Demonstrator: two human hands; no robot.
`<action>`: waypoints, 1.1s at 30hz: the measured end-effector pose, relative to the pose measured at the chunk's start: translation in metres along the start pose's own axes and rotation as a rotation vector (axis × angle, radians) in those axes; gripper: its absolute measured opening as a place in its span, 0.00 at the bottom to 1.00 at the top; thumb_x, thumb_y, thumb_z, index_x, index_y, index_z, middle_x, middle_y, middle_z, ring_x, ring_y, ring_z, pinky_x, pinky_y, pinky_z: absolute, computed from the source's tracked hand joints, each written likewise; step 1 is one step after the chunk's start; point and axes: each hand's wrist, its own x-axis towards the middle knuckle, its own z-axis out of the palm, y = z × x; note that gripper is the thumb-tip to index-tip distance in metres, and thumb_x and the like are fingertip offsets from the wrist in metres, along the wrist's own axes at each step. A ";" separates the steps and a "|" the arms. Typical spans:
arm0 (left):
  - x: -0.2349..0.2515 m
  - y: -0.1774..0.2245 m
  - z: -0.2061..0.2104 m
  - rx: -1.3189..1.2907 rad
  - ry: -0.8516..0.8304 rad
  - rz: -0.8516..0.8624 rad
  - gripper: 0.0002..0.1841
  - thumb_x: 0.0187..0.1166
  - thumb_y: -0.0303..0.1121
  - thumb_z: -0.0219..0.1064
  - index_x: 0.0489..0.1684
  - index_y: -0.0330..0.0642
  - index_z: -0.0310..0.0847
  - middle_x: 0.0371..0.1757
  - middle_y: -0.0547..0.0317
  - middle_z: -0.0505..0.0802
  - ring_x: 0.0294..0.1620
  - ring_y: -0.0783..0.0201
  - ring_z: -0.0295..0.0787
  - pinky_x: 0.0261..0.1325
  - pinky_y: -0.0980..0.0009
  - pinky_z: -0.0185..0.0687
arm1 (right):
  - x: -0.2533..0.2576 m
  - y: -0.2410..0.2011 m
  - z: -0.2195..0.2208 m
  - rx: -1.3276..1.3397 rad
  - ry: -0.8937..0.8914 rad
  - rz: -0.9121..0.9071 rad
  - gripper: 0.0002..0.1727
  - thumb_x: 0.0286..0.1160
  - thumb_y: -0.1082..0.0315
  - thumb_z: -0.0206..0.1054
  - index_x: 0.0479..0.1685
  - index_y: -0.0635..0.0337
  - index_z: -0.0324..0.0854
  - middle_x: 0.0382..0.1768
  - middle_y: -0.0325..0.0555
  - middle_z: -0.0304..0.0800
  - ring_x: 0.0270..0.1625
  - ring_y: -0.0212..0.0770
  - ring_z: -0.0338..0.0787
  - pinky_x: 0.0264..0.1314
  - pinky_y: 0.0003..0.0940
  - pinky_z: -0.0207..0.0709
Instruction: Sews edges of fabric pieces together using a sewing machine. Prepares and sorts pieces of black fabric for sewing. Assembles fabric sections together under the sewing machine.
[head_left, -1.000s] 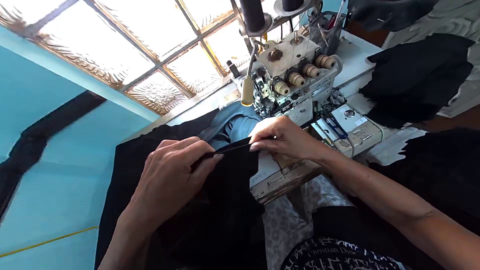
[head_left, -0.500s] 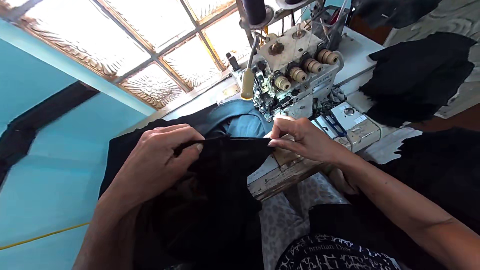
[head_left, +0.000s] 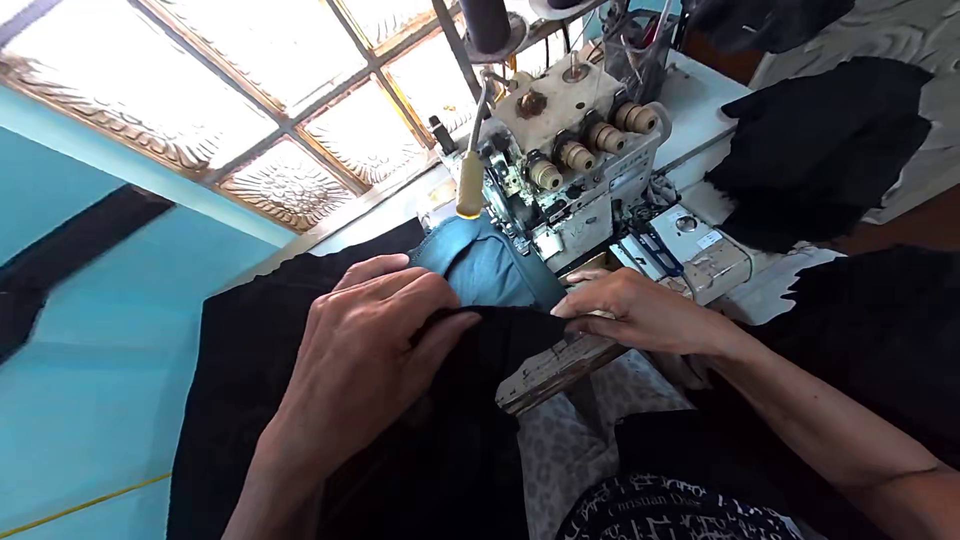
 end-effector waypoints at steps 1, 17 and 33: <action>0.002 0.000 0.003 -0.001 -0.008 -0.018 0.14 0.80 0.38 0.64 0.28 0.39 0.86 0.28 0.59 0.88 0.37 0.63 0.87 0.65 0.56 0.77 | 0.002 0.002 0.002 -0.004 0.022 0.005 0.09 0.78 0.71 0.66 0.43 0.62 0.93 0.36 0.40 0.96 0.45 0.32 0.93 0.73 0.37 0.77; 0.007 0.027 0.075 0.118 0.131 -0.060 0.14 0.82 0.31 0.58 0.28 0.37 0.86 0.22 0.53 0.84 0.28 0.54 0.85 0.63 0.49 0.76 | 0.024 0.020 0.004 -0.102 0.092 -0.041 0.10 0.79 0.69 0.65 0.44 0.58 0.94 0.37 0.40 0.97 0.46 0.36 0.94 0.75 0.45 0.75; 0.002 0.037 0.132 0.204 0.113 -0.222 0.21 0.65 0.25 0.73 0.60 0.42 0.91 0.52 0.43 0.90 0.50 0.41 0.85 0.62 0.39 0.70 | -0.010 0.007 0.027 -0.166 0.292 -0.012 0.06 0.70 0.76 0.67 0.38 0.64 0.91 0.37 0.45 0.96 0.50 0.40 0.96 0.84 0.53 0.68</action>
